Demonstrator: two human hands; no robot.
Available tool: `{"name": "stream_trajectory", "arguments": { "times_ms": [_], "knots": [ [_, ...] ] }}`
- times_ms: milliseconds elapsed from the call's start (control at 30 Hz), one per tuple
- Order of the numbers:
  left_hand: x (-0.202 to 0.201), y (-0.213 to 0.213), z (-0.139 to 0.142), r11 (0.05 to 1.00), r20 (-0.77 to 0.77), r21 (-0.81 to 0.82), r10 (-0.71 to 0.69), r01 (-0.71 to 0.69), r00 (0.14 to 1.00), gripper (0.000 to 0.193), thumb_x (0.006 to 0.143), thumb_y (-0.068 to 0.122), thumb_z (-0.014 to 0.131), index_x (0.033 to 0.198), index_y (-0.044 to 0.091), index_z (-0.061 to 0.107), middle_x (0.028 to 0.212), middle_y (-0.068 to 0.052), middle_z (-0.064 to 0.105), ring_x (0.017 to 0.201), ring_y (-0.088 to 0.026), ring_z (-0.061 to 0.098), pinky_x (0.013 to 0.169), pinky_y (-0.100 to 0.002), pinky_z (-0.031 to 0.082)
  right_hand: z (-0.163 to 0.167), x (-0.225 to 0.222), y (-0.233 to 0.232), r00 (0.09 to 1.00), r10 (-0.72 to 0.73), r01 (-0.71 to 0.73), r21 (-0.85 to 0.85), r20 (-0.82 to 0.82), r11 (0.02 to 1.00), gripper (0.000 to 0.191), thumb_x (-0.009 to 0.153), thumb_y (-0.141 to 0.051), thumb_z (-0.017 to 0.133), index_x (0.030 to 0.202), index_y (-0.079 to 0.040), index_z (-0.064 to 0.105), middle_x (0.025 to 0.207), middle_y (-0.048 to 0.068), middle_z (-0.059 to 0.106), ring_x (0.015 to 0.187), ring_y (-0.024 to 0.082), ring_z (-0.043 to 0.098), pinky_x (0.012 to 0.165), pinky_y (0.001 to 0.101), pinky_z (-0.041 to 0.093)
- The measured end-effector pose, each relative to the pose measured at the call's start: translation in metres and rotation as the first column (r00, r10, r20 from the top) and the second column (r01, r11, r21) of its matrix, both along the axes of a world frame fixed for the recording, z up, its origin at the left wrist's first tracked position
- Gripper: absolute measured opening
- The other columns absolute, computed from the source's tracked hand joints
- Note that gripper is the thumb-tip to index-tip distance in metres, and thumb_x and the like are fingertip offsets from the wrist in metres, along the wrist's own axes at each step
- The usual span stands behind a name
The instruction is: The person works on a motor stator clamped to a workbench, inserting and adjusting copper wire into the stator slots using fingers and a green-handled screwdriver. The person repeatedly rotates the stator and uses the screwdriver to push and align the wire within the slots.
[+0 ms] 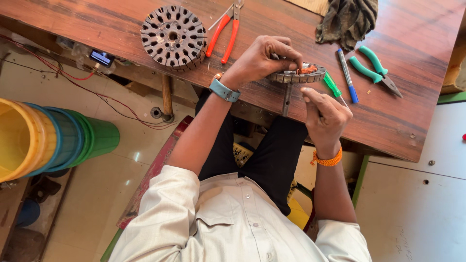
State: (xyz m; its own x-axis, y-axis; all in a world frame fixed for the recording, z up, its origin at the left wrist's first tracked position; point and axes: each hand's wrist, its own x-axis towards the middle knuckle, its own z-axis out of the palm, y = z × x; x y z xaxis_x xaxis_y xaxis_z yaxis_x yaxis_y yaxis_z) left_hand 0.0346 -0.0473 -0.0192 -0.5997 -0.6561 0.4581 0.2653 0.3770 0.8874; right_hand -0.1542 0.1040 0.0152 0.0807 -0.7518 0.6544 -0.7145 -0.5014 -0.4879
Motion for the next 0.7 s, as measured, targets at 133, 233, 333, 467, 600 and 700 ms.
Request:
{"name": "stream_trajectory", "arguments": {
  "times_ms": [133,233,333,467,600,700],
  "knots": [
    [-0.002,-0.003,0.002,1.0,0.009,0.008,-0.006,0.006,1.0,0.016,0.089,0.005,0.082,0.104,0.004,0.08,0.089,0.001,0.07,0.085,-0.008,0.065,0.075,-0.026,0.054,-0.002,-0.003,0.003,0.985,0.02,-0.034,0.082,0.17,0.996,0.021,0.1,0.009,0.072,0.116,-0.004,0.077,0.093,0.011,0.074,0.069,0.01,0.055,0.065,0.026,0.044],
    [-0.003,-0.007,0.003,0.997,0.012,0.064,-0.052,0.051,0.999,0.016,0.088,0.004,0.082,0.104,0.003,0.08,0.089,0.0,0.071,0.085,-0.008,0.064,0.076,-0.026,0.054,-0.004,-0.005,0.003,0.977,0.003,-0.032,0.133,0.212,0.991,0.02,0.1,0.009,0.072,0.114,-0.004,0.078,0.086,0.01,0.071,0.064,0.01,0.05,0.06,0.0264,0.04],
    [-0.002,-0.01,0.003,0.999,0.041,0.022,-0.049,0.048,0.998,0.017,0.087,0.004,0.082,0.104,0.003,0.081,0.088,-0.001,0.074,0.085,-0.009,0.063,0.078,-0.027,0.054,-0.01,-0.004,0.001,0.996,0.033,-0.038,0.054,0.081,0.998,0.022,0.097,0.009,0.072,0.113,-0.004,0.078,0.079,0.009,0.068,0.059,0.011,0.051,0.056,0.0281,0.04],
    [0.001,-0.007,0.009,1.0,0.125,-0.023,0.009,-0.006,0.992,0.019,0.085,0.008,0.082,0.103,0.005,0.082,0.086,-0.001,0.074,0.082,-0.01,0.066,0.075,-0.028,0.055,-0.028,0.003,-0.004,0.992,0.032,-0.035,-0.026,-0.126,0.999,0.022,0.093,0.01,0.073,0.109,-0.004,0.078,0.067,0.007,0.062,0.052,0.013,0.052,0.049,0.0321,0.039],
    [0.005,0.011,0.028,0.978,0.16,-0.143,0.175,-0.153,0.971,0.02,0.087,0.018,0.084,0.107,0.015,0.08,0.093,-0.001,0.075,0.086,-0.011,0.07,0.076,-0.028,0.057,-0.038,0.007,0.004,0.992,-0.004,0.007,0.023,-0.126,1.0,0.032,0.09,0.013,0.067,0.115,-0.004,0.077,0.07,0.01,0.06,0.056,0.018,0.058,0.054,0.0333,0.045],
    [0.004,0.044,0.036,0.897,0.108,-0.312,0.361,-0.313,0.926,0.035,0.087,0.027,0.084,0.119,0.018,0.073,0.107,-0.003,0.072,0.097,-0.016,0.069,0.084,-0.032,0.057,-0.039,0.003,0.007,0.995,-0.022,0.025,0.037,-0.097,0.999,0.031,0.089,0.014,0.066,0.114,-0.003,0.077,0.075,0.012,0.065,0.059,0.022,0.062,0.056,0.0338,0.048]
  ]
}}
